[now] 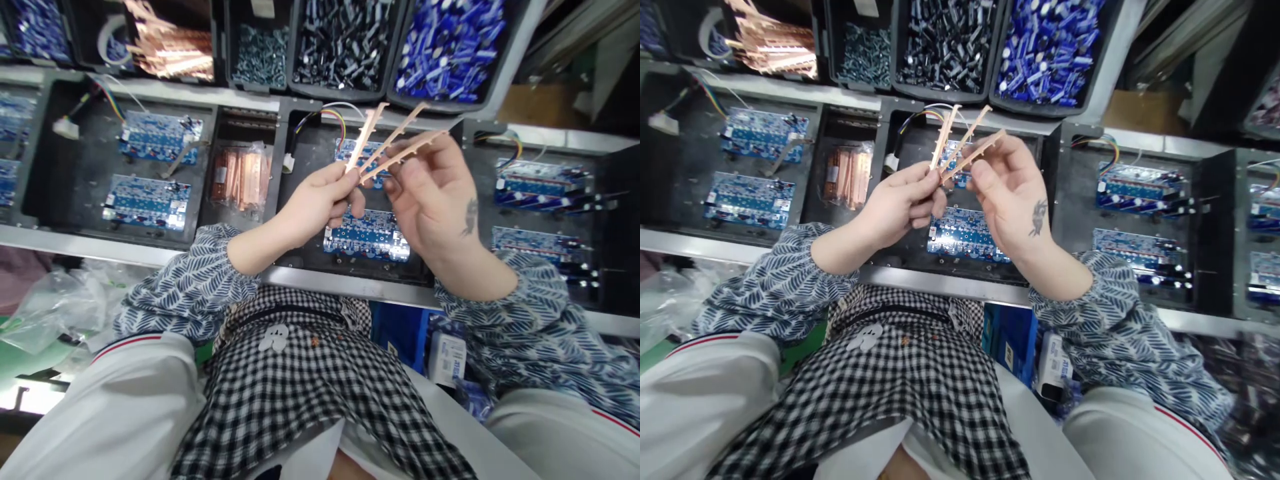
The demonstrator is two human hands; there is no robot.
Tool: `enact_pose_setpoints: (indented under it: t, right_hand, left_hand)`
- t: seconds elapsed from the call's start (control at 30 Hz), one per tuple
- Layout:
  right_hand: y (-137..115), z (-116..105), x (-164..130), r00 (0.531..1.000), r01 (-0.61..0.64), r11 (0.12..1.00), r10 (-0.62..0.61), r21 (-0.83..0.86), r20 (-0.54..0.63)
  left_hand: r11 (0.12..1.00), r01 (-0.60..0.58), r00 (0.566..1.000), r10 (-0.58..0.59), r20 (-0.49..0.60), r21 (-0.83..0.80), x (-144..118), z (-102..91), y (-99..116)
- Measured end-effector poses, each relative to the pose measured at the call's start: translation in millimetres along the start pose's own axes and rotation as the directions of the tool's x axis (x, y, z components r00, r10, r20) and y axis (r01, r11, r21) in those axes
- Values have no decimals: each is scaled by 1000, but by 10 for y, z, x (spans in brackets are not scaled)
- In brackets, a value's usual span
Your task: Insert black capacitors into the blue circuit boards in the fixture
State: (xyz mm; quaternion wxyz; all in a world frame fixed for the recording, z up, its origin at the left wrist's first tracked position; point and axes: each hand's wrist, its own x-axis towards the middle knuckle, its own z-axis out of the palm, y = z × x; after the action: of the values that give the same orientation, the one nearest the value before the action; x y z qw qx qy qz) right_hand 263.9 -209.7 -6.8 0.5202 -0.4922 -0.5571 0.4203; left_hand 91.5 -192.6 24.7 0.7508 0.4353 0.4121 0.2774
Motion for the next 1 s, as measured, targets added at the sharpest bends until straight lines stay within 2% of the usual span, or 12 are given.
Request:
enact_pose_setpoints:
  t: [0.1,0.2,0.27,0.33,0.4,0.47,0.53,0.63,0.8,0.87,0.93,1.0]
  right_hand:
    - [-182,55,-44,994,97,995,-98,-26,-43]
    - [-339,-11,-104,960,255,962,-263,-97,-92]
    - [-340,-109,-140,939,340,901,-341,-270,45]
    - [-226,-201,-175,899,421,766,-279,-486,338]
    - [-30,-249,-215,816,509,611,-120,-606,565]
    - [173,-251,-260,768,564,508,-32,-652,639]
    - [316,-231,-303,764,581,440,-7,-684,645]
    - [390,-216,-348,766,593,400,-11,-699,643]
    - [332,-245,-364,762,588,389,26,-709,647]
    - [269,-239,-323,784,547,441,26,-711,620]
    - [186,-199,-240,843,450,583,-29,-676,537]
    - [102,-115,-127,926,287,794,-85,-536,369]
  left_hand:
    - [1000,23,1000,-22,-19,12,16,-9,32]
    - [999,-29,993,31,-115,21,56,-79,79]
    - [994,-91,985,97,-142,54,79,-170,110]
    - [981,-136,980,154,-127,140,92,-275,122]
    - [960,-151,978,179,-103,237,100,-368,101]
    - [945,-142,979,178,-100,294,106,-429,54]
    - [940,-130,978,174,-115,314,112,-456,5]
    - [947,-95,980,143,-139,308,115,-458,-33]
    - [976,-28,991,56,-121,215,117,-463,-4]
    - [988,-5,994,22,-105,153,113,-457,20]
    - [997,42,996,-35,-86,72,105,-420,44]
    - [993,116,992,-116,-41,-8,102,-342,62]
